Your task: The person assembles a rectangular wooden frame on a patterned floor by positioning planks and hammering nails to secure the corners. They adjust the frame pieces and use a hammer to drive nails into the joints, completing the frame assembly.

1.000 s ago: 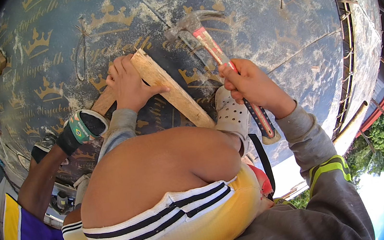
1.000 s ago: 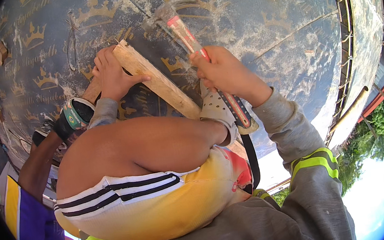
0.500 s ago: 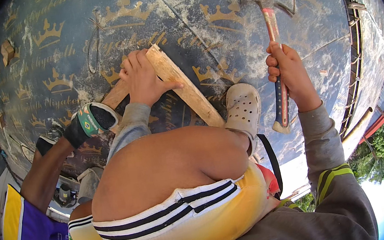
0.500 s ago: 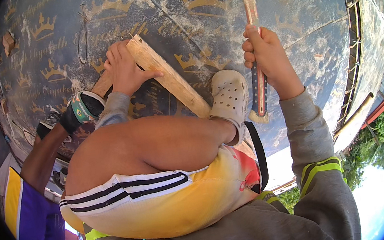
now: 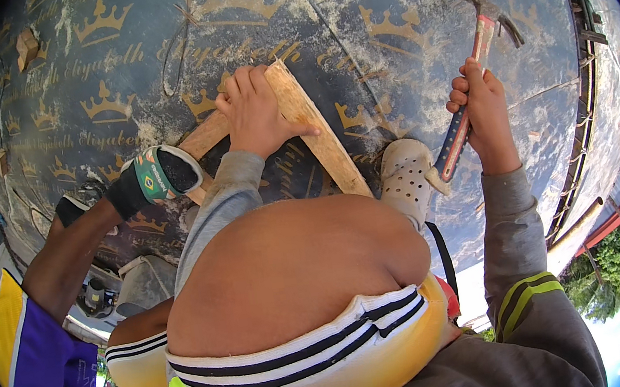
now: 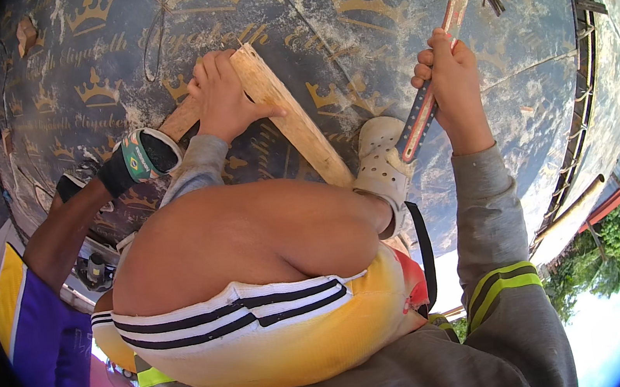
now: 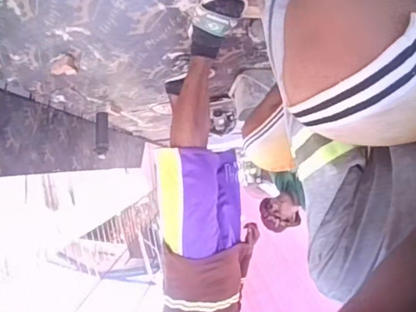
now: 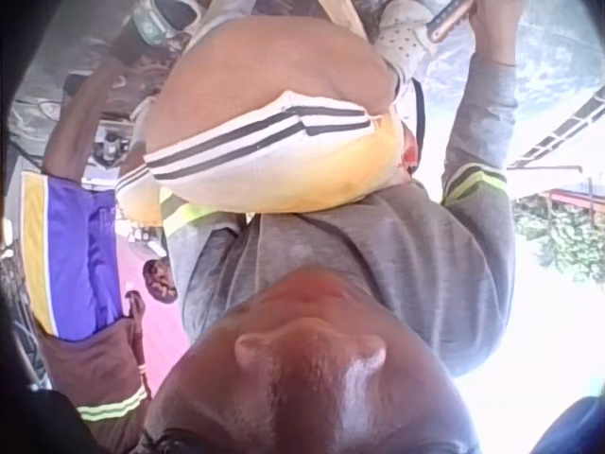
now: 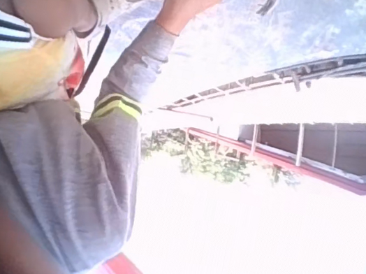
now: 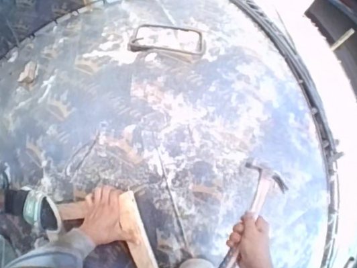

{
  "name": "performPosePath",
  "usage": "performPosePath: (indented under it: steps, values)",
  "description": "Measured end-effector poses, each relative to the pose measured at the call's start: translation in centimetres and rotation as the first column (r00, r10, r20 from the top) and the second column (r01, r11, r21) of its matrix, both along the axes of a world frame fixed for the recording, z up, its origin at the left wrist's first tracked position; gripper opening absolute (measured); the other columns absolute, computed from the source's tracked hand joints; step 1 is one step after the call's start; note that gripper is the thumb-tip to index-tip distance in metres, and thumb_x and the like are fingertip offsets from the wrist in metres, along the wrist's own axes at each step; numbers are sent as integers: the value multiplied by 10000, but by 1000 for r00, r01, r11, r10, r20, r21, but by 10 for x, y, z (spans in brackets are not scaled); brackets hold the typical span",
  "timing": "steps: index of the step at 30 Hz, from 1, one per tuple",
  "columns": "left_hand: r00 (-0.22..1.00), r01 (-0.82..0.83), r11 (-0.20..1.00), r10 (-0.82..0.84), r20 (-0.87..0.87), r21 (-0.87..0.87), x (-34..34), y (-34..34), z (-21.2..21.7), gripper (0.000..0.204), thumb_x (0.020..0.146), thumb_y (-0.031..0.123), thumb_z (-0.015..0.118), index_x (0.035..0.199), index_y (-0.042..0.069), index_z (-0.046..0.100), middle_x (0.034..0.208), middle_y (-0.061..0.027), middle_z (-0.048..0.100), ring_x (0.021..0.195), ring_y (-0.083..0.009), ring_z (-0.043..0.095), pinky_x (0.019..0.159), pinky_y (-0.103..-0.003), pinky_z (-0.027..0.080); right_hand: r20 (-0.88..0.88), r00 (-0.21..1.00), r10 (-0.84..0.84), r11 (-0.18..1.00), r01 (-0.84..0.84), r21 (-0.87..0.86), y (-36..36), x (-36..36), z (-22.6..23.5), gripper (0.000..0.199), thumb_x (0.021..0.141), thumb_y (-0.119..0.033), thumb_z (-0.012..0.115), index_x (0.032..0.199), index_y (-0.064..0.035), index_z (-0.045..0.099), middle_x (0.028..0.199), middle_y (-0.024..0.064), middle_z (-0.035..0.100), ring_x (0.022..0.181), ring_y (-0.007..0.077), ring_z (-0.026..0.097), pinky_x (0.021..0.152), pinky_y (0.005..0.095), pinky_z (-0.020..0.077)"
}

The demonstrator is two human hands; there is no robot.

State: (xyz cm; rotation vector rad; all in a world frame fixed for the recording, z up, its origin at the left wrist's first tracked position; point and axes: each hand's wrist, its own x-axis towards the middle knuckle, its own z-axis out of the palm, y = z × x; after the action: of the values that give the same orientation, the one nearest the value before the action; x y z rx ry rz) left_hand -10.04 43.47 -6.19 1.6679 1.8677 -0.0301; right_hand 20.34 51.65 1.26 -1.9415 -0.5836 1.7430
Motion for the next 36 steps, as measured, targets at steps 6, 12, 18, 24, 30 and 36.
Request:
performPosePath:
  steps: [6, 12, 18, 24, 30, 36]
  values:
    - [1000, -18, 1000, 17, -9, -14, -6, -2, 4, 1247, 415, 625, 946, 1345, -25, 429, 1275, -159, 415, 1251, -346, 352, 993, -510, 255, -351, 764, 541, 737, -632, -240, -16, -62, 16, 276, 1066, -321, 522, 964, -66, 491, 687, -54, 434, 510, 33, 403, 478, 230, 385]
    - [1000, -23, 998, 22, -13, -52, -1, 1, 8, 1262, 410, 618, 951, 1360, -25, 425, 1286, -158, 417, 1269, -345, 345, 1010, -499, 244, -46, 988, 150, 989, -150, -14, 10, -18, 5, 284, 1071, -299, 490, 951, -42, 482, 702, -15, 470, 527, 71, 452, 491, 260, 425]
    - [999, -32, 999, 32, 10, -39, 0, 2, 3, 1277, 399, 616, 952, 1368, -23, 417, 1314, -165, 416, 1283, -349, 345, 1026, -507, 239, -263, 740, 619, 700, -672, -243, -25, -70, 11, 297, 1063, -337, 515, 963, -57, 509, 726, -17, 503, 543, 56, 457, 483, 246, 415]
    - [998, -60, 994, 62, 14, -87, -9, -2, 11, 1301, 394, 623, 946, 1386, -17, 401, 1331, -163, 413, 1297, -351, 350, 1038, -508, 241, 12, 871, 490, 860, -482, -170, 23, -6, 20, 292, 1053, -294, 518, 899, -45, 522, 683, 1, 510, 521, 87, 503, 462, 264, 442]
    - [982, -25, 963, 75, 175, -268, -21, 16, 9, 1185, 544, 639, 895, 1408, -3, 399, 1328, -143, 422, 1309, -340, 361, 1063, -507, 261, 545, 385, 745, 543, -824, -161, 119, 42, 51, 269, 1013, -241, 575, 888, -3, 558, 627, 28, 548, 475, 129, 564, 427, 310, 449]
    - [956, 178, 979, -196, 218, 97, -116, 8, 65, 252, 942, 250, 663, 1031, 14, 661, 998, -133, 607, 998, -310, 582, 838, -451, 463, 629, -45, 776, 96, -977, -189, 182, -11, 57, 229, 983, -183, 601, 936, 41, 586, 647, 137, 576, 520, 233, 609, 543, 375, 485]
